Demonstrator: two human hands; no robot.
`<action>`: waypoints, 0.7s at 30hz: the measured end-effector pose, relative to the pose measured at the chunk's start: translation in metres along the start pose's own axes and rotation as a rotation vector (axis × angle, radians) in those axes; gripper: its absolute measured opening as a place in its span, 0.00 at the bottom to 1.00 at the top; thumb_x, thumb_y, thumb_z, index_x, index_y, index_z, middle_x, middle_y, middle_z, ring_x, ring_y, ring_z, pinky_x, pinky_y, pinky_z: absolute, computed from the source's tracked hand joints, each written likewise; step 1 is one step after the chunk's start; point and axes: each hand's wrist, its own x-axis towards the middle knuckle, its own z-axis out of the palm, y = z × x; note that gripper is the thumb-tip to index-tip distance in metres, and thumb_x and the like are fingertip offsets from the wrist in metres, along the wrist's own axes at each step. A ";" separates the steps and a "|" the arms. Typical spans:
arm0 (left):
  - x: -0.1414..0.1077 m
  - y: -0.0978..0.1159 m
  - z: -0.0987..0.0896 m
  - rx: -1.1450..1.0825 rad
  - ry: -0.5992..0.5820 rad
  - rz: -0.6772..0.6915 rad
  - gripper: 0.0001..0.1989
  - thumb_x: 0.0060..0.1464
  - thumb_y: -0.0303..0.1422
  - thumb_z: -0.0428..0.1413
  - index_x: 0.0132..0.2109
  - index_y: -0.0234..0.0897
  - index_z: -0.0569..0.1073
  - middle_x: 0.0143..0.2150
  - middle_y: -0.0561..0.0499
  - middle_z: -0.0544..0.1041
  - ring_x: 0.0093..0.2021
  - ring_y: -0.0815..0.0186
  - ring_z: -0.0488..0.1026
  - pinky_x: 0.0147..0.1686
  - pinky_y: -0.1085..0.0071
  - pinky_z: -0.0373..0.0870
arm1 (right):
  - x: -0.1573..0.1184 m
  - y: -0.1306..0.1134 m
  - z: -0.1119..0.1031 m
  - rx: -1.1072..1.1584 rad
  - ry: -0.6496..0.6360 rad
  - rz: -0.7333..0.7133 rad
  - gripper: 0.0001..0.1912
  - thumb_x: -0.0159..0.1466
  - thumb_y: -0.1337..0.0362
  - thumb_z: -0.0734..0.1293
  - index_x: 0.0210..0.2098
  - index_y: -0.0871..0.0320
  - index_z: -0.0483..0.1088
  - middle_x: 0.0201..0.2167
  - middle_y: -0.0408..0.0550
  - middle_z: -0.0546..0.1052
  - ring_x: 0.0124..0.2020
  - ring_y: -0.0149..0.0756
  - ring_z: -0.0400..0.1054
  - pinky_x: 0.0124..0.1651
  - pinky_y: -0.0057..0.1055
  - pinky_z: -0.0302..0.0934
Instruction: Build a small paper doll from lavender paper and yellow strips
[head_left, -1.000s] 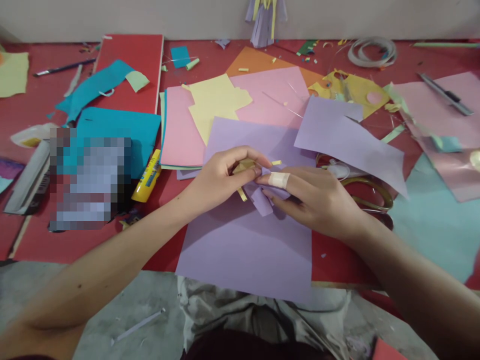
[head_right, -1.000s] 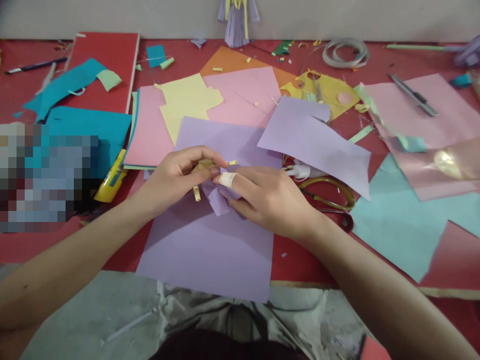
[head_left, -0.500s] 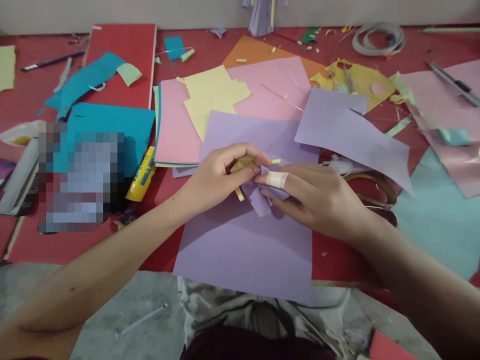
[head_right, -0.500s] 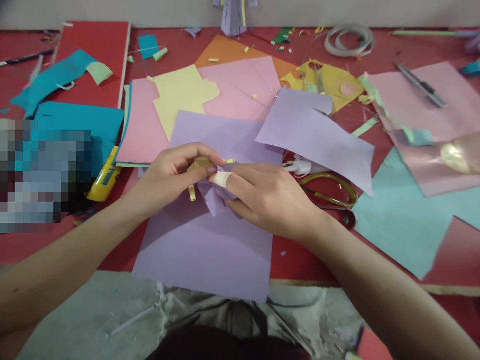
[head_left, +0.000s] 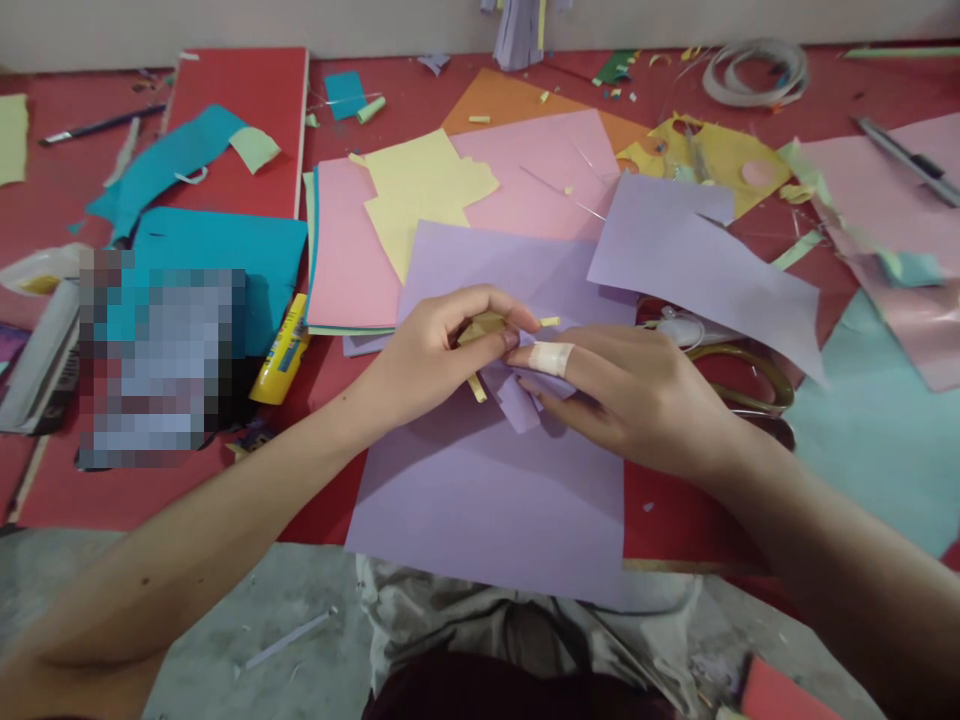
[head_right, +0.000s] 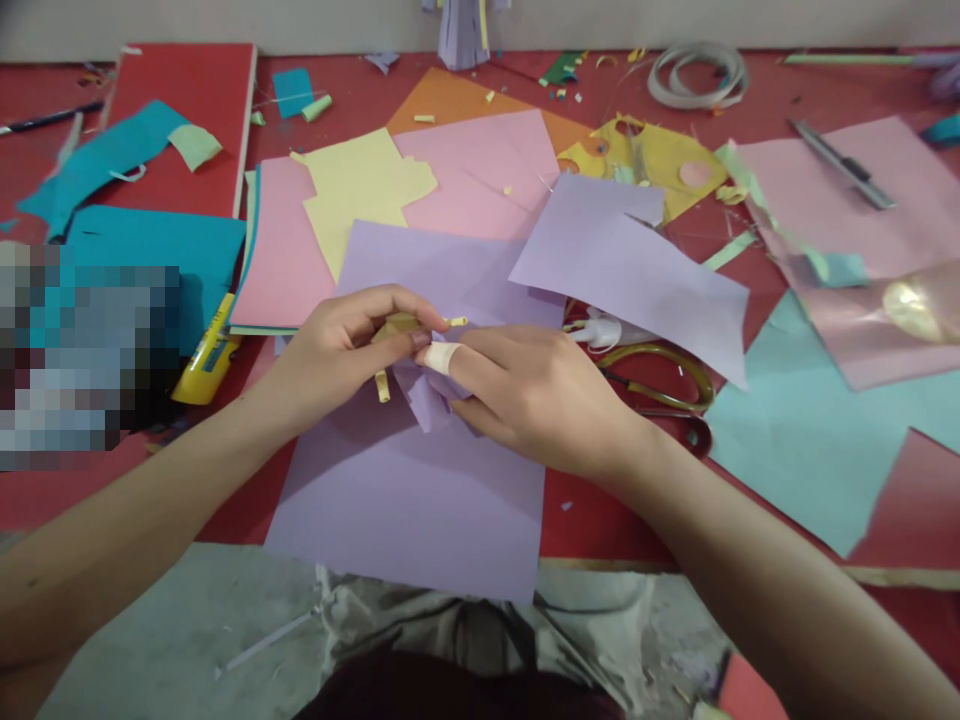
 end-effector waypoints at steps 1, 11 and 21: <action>0.000 0.000 0.000 -0.002 0.000 -0.002 0.06 0.60 0.30 0.56 0.43 0.39 0.77 0.30 0.54 0.74 0.26 0.72 0.70 0.19 0.80 0.70 | 0.000 0.000 0.000 0.000 -0.001 0.002 0.12 0.68 0.68 0.61 0.51 0.57 0.69 0.32 0.47 0.80 0.34 0.39 0.74 0.35 0.32 0.64; 0.000 -0.001 0.000 0.012 0.007 -0.005 0.06 0.60 0.31 0.57 0.43 0.39 0.78 0.30 0.53 0.74 0.25 0.72 0.70 0.19 0.79 0.70 | 0.000 0.000 0.001 -0.028 0.008 0.001 0.12 0.68 0.67 0.61 0.50 0.57 0.69 0.34 0.48 0.80 0.34 0.39 0.74 0.34 0.33 0.65; 0.000 0.000 0.000 -0.020 0.003 -0.012 0.06 0.60 0.30 0.56 0.43 0.38 0.77 0.34 0.52 0.76 0.29 0.71 0.73 0.20 0.81 0.70 | 0.001 0.000 0.001 0.003 0.016 0.000 0.08 0.68 0.67 0.62 0.45 0.57 0.70 0.32 0.47 0.79 0.34 0.39 0.74 0.34 0.32 0.65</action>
